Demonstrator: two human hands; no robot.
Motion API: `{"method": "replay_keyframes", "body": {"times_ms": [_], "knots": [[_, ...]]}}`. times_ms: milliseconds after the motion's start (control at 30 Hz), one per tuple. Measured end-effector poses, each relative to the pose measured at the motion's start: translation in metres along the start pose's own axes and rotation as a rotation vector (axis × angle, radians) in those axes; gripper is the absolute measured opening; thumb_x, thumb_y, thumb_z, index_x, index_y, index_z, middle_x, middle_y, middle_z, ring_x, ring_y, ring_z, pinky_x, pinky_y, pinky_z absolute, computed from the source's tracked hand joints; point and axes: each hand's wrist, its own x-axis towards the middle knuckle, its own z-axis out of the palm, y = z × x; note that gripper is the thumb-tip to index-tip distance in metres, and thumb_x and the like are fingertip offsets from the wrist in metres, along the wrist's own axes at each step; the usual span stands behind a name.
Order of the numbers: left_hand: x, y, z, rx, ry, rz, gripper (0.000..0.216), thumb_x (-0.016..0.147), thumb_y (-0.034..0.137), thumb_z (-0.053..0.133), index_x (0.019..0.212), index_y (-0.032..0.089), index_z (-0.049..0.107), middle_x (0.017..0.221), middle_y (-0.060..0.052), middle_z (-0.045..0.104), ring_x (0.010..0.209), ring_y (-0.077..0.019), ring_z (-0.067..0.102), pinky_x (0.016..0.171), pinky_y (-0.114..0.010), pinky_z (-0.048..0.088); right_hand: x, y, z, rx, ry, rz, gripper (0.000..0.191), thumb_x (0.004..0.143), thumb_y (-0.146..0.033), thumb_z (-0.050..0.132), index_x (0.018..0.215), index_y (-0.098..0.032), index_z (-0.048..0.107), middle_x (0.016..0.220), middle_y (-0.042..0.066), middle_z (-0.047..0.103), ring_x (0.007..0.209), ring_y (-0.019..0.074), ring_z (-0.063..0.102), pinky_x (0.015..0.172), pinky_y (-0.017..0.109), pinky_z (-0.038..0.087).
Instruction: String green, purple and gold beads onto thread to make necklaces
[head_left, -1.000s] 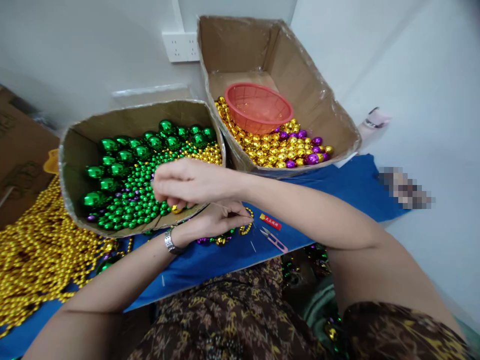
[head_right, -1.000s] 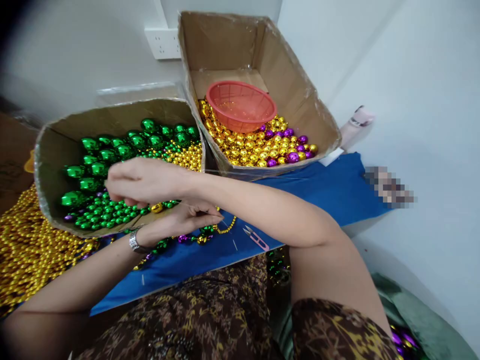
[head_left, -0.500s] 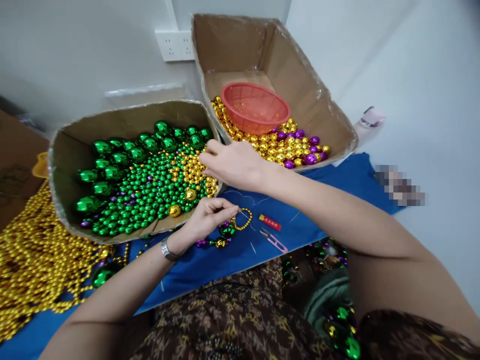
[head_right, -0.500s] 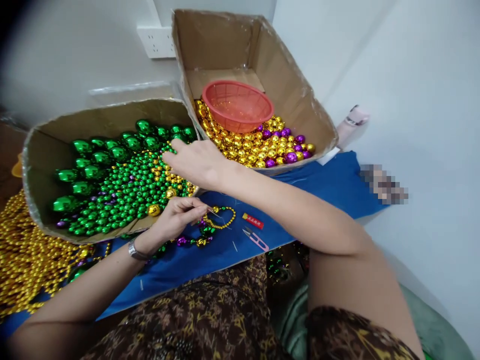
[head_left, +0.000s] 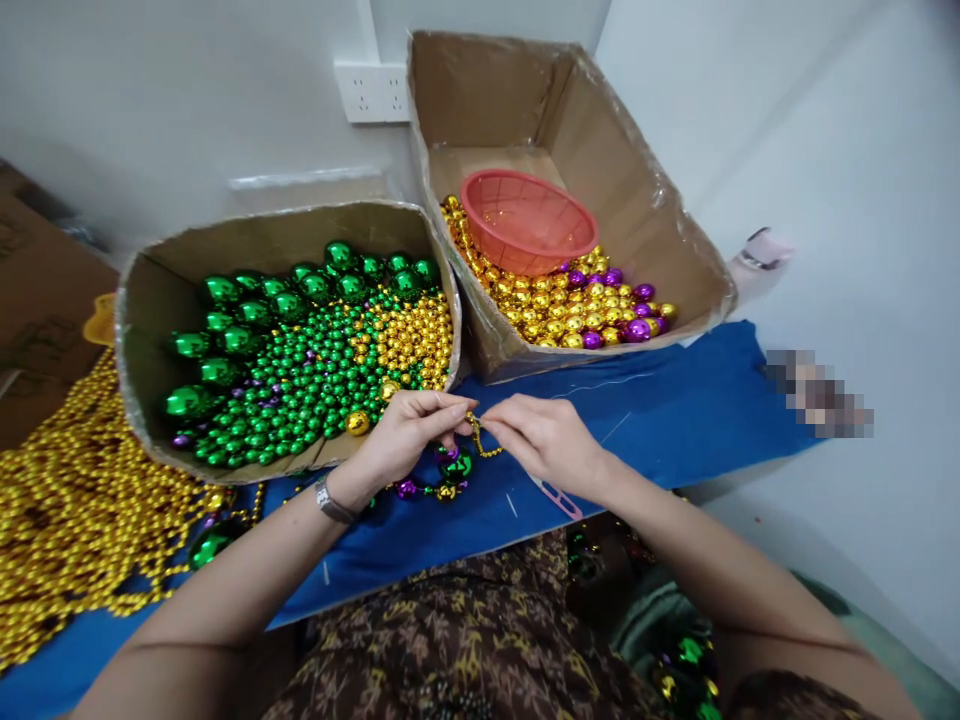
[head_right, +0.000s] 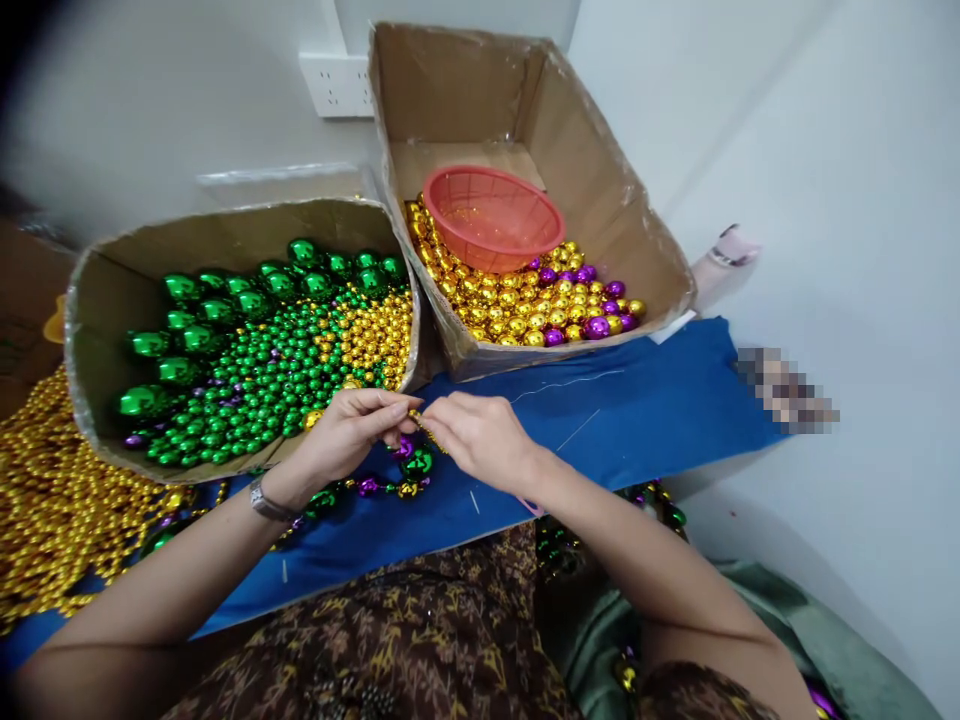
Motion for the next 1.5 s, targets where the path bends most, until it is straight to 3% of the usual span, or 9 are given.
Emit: {"method": "replay_keyframes", "body": {"times_ms": [233,367,533,767,867,967,1100,1333,1500], "knots": [[-0.004,-0.005,-0.006,-0.004,-0.032,0.180,0.040,0.080,0.027,0.072,0.119,0.021,0.067,0.079,-0.004,0.075,0.053,-0.0063,0.057,0.054,-0.018,0.049,-0.005,0.002,0.008,0.209,-0.075,0.006,0.022,0.097,-0.029,0.049,0.090,-0.016,0.065,0.079,0.003,0.067,0.070,0.0114,0.061,0.065,0.023,0.046],[-0.006,-0.004,-0.007,0.087,-0.097,0.326,0.066,0.085,0.027,0.067,0.145,0.027,0.040,0.077,-0.002,0.073,0.052,-0.0082,0.058,0.051,-0.020,0.050,0.007,0.005,0.009,0.422,0.009,0.235,0.023,0.098,-0.032,0.045,0.102,-0.018,0.062,0.083,0.002,0.066,0.066,0.0099,0.059,0.062,0.023,0.046],[-0.006,0.000,-0.006,0.264,-0.075,0.490,0.084,0.090,0.024,0.061,0.154,0.029,0.006,0.073,-0.001,0.069,0.050,-0.0092,0.057,0.048,-0.020,0.050,0.015,0.007,0.017,0.787,-0.145,0.391,0.031,0.098,-0.042,0.043,0.107,-0.018,0.060,0.063,-0.004,0.060,0.050,0.0070,0.051,0.050,0.019,0.041],[-0.002,-0.006,-0.007,0.812,0.112,1.006,0.076,0.090,0.009,0.055,0.153,0.022,0.015,0.082,-0.001,0.070,0.067,-0.0094,0.063,0.067,-0.020,0.054,0.011,0.016,0.042,1.252,-0.376,0.599,0.037,0.089,-0.049,0.054,0.109,-0.017,0.054,0.070,0.001,0.069,0.038,0.0046,0.047,0.038,0.016,0.033],[-0.002,-0.005,-0.006,0.911,0.126,1.118,0.078,0.089,0.006,0.055,0.153,0.021,0.014,0.080,0.000,0.069,0.067,-0.0088,0.063,0.067,-0.019,0.054,0.010,0.017,0.042,1.200,-0.382,0.580,0.034,0.088,-0.050,0.055,0.097,-0.017,0.054,0.072,0.002,0.070,0.038,0.0045,0.046,0.039,0.017,0.034],[-0.004,-0.003,-0.007,0.971,0.151,1.110,0.077,0.088,0.006,0.055,0.153,0.020,0.016,0.080,-0.001,0.069,0.068,-0.0092,0.062,0.068,-0.019,0.053,0.011,0.015,0.026,0.782,-0.221,0.424,0.025,0.093,-0.041,0.050,0.087,-0.018,0.056,0.077,0.002,0.069,0.048,0.0066,0.053,0.049,0.020,0.042],[-0.007,-0.005,-0.011,0.894,0.154,0.850,0.074,0.089,0.010,0.055,0.152,0.018,0.017,0.078,0.000,0.069,0.065,-0.0096,0.061,0.067,-0.020,0.052,0.010,0.010,0.008,0.190,0.069,0.167,0.021,0.096,-0.029,0.046,0.092,-0.017,0.063,0.086,0.005,0.069,0.080,0.0153,0.065,0.075,0.028,0.051],[-0.007,-0.008,-0.012,0.668,0.117,0.684,0.072,0.091,0.015,0.055,0.153,0.020,0.017,0.075,0.000,0.067,0.062,-0.0101,0.058,0.061,-0.021,0.050,0.009,0.011,0.015,0.315,0.296,0.146,0.019,0.095,-0.025,0.050,0.105,-0.020,0.066,0.104,0.004,0.073,0.092,0.0143,0.069,0.084,0.029,0.054],[-0.009,-0.006,-0.011,0.616,0.079,0.687,0.073,0.091,0.015,0.054,0.153,0.023,0.016,0.076,0.000,0.066,0.060,-0.0102,0.056,0.059,-0.022,0.049,0.014,0.019,0.022,0.412,0.039,0.167,0.024,0.094,-0.026,0.050,0.112,-0.022,0.065,0.108,0.005,0.070,0.087,0.0146,0.067,0.080,0.031,0.053]]}}
